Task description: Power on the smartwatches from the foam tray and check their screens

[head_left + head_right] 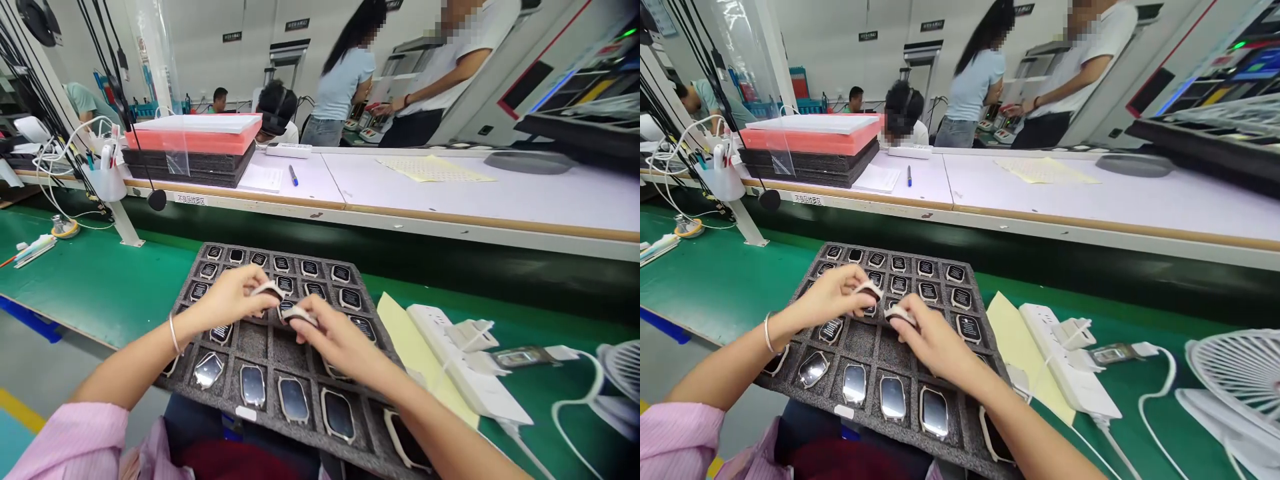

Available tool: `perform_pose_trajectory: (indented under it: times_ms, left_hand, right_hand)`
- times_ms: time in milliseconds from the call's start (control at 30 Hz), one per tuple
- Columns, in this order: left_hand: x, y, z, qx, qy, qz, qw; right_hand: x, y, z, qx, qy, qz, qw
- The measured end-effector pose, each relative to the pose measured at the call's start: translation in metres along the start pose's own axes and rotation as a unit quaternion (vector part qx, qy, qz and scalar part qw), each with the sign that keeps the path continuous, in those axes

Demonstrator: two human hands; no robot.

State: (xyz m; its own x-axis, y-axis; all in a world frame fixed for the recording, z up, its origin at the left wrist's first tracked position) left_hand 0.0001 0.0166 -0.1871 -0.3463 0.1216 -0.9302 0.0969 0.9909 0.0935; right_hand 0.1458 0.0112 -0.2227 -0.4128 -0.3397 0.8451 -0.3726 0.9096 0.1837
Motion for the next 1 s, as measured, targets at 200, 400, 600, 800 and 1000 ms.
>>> perform_pose_trajectory:
  times_ms: [200,400,600,800,1000]
  left_hand:
    - [0.016,0.040,-0.004,-0.098,-0.218,-0.110,0.965]
    - [0.056,0.038,0.008,-0.130,-0.201,-0.117,0.964]
    - [0.056,0.037,0.004,-0.148,-0.095,-0.031,0.984]
    - [0.046,0.033,0.008,-0.114,-0.019,0.016,0.993]
    - [0.047,0.028,0.012,-0.112,-0.034,-0.007,0.993]
  right_hand:
    - [-0.017,0.041,0.001,-0.087,0.404,0.188,0.891]
    - [-0.051,0.031,0.037,-0.078,0.468,0.304,0.826]
    - [-0.042,0.026,0.039,-0.002,0.486,0.251,0.837]
    - [-0.036,0.024,0.039,0.019,0.488,0.223,0.844]
    - [-0.032,0.026,0.031,0.001,0.494,0.193,0.847]
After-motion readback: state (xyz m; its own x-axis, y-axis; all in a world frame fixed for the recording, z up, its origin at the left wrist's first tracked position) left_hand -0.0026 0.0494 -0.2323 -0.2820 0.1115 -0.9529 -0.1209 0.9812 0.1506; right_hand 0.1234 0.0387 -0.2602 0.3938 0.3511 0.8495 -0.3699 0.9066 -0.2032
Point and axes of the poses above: each hand's wrist, its own y-axis towards the middle knuckle, its own z-axis out of the palm, x = y × z, the point moved 9 cm from there along y, towards the middle knuckle, and after that the axes turned 12 degrees about -x, right-handed, at the moved point
